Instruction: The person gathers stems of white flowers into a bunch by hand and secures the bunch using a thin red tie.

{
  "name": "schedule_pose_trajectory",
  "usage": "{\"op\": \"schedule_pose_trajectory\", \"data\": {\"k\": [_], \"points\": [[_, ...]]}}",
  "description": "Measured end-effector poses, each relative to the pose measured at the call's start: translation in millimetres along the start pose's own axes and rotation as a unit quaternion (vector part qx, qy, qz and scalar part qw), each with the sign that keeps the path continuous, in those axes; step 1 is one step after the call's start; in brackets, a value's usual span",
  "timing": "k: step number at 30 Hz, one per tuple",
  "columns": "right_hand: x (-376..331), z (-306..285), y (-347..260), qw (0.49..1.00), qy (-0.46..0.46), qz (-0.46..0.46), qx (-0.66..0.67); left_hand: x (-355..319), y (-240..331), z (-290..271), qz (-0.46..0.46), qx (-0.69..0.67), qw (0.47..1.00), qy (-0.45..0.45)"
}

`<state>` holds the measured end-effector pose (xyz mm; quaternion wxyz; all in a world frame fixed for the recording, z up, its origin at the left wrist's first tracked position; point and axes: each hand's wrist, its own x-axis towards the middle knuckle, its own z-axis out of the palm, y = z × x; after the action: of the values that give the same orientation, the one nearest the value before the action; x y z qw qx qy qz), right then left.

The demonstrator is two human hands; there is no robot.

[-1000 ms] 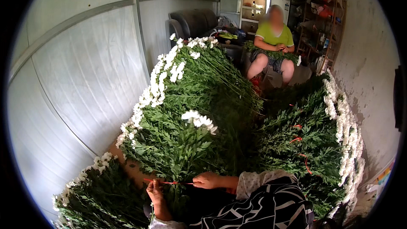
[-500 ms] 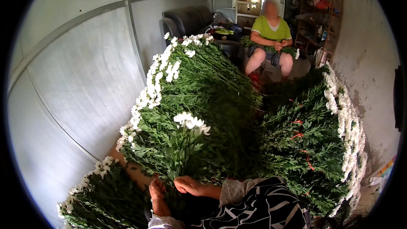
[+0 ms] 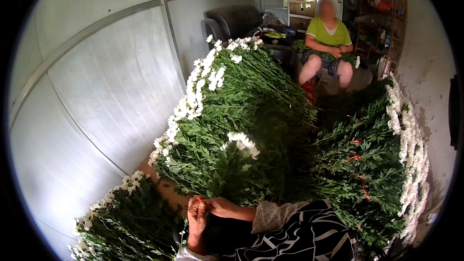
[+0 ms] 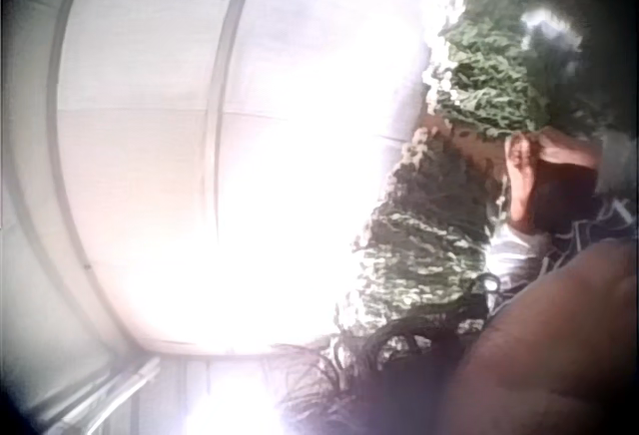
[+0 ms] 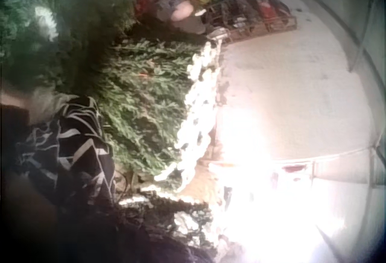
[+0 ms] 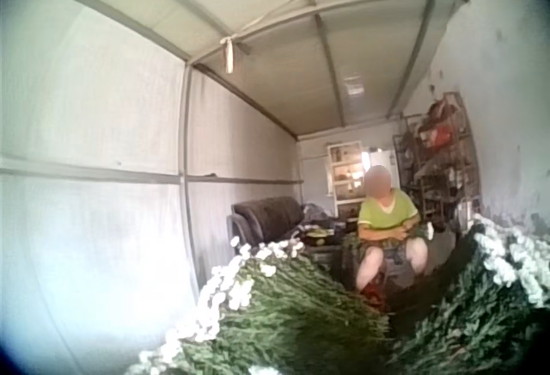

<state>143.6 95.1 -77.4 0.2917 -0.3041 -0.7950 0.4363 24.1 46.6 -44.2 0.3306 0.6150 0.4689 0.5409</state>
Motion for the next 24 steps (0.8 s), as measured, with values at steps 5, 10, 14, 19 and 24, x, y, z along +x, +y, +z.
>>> {"op": "schedule_pose_trajectory", "data": {"k": [5,10,14,19,24], "points": [[-15,4,16,0.97,0.066,-0.004,0.233,-21,-27,3,-0.071,0.047,0.994,-0.065],[-17,-2,10,0.959,0.07,0.025,0.275,-10,-35,5,-0.077,0.039,0.995,-0.051],[-12,-8,-3,0.94,0.063,0.047,0.331,-13,-44,2,-0.128,-0.172,0.976,-0.031],[-18,-13,3,0.879,0.042,0.072,0.469,-8,-46,-5,-0.193,-0.181,0.964,-0.037],[-29,-19,-2,0.879,0.047,0.061,0.471,-12,-48,-7,-0.2,-0.145,0.966,-0.077]]}}
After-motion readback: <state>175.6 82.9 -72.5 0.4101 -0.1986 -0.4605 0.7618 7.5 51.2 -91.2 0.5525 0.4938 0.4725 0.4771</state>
